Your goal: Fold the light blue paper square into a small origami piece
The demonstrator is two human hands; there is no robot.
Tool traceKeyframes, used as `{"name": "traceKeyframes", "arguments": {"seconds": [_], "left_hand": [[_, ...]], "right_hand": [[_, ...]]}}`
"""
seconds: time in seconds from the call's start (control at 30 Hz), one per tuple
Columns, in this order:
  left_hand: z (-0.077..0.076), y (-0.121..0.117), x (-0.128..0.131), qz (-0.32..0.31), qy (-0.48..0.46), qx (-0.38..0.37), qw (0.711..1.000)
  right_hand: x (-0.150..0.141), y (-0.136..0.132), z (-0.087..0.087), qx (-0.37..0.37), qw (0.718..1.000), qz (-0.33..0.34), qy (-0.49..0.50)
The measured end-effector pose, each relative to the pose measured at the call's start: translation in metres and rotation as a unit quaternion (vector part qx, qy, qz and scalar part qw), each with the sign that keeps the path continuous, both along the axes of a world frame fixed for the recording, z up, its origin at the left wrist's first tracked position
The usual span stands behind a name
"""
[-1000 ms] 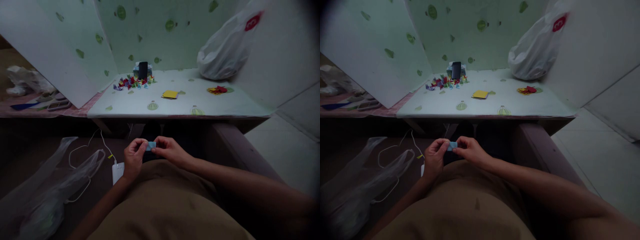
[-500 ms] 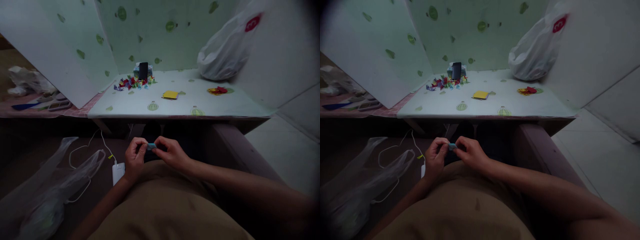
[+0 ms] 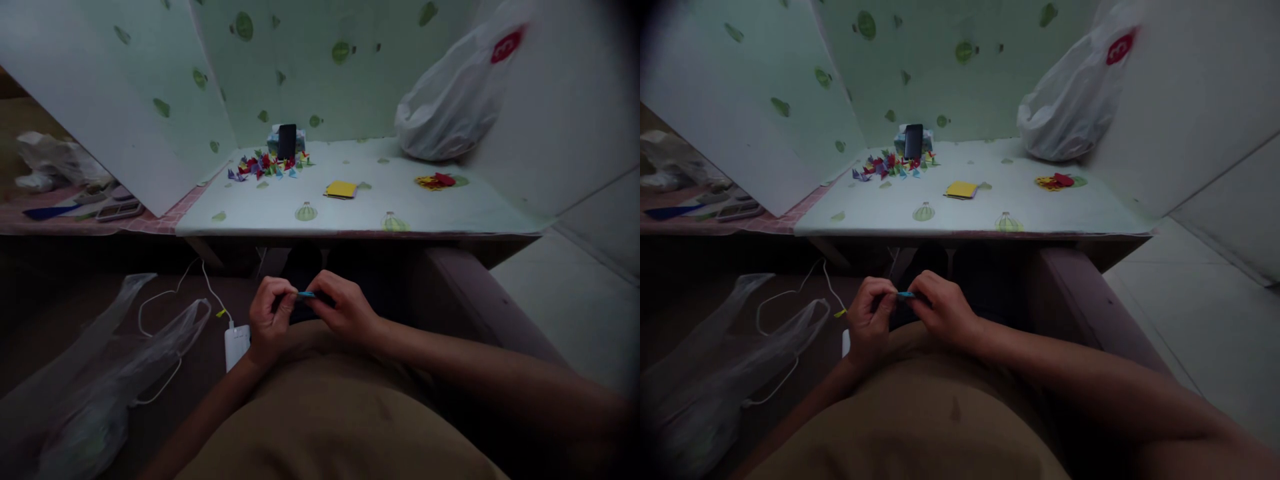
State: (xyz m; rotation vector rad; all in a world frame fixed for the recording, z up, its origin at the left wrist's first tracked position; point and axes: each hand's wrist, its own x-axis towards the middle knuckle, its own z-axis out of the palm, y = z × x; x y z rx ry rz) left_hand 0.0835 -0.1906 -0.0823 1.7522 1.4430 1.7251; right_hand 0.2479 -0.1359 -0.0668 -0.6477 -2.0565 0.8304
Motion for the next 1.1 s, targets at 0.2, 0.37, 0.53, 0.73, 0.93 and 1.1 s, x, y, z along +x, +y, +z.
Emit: {"name": "traceKeyframes", "arguments": {"seconds": [0.2, 0.37, 0.53, 0.73, 0.93, 1.1], "left_hand": [[-0.01, -0.001, 0.001, -0.04, -0.086, -0.008, 0.995], [-0.007, -0.003, -0.001, -0.041, -0.097, -0.036, 0.994], [0.0, -0.004, -0.007, -0.079, -0.042, 0.045, 0.995], [0.006, -0.001, -0.009, -0.114, 0.058, 0.139, 0.982], [0.015, -0.001, -0.007, -0.105, 0.096, 0.169, 0.975], [0.003, 0.0, -0.009, -0.111, 0.04, 0.106, 0.987]], "right_hand": [[0.004, 0.0, -0.001, 0.125, 0.991, -0.012, -0.044], [0.006, 0.002, 0.006, 0.07, 0.997, 0.019, -0.031], [0.008, 0.012, 0.016, -0.308, 0.941, 0.122, 0.065], [0.006, 0.017, 0.012, -0.576, 0.779, 0.23, 0.094], [0.006, 0.01, 0.019, -0.646, 0.708, 0.264, 0.11], [0.003, 0.007, 0.02, -0.622, 0.748, 0.196, 0.124]]}}
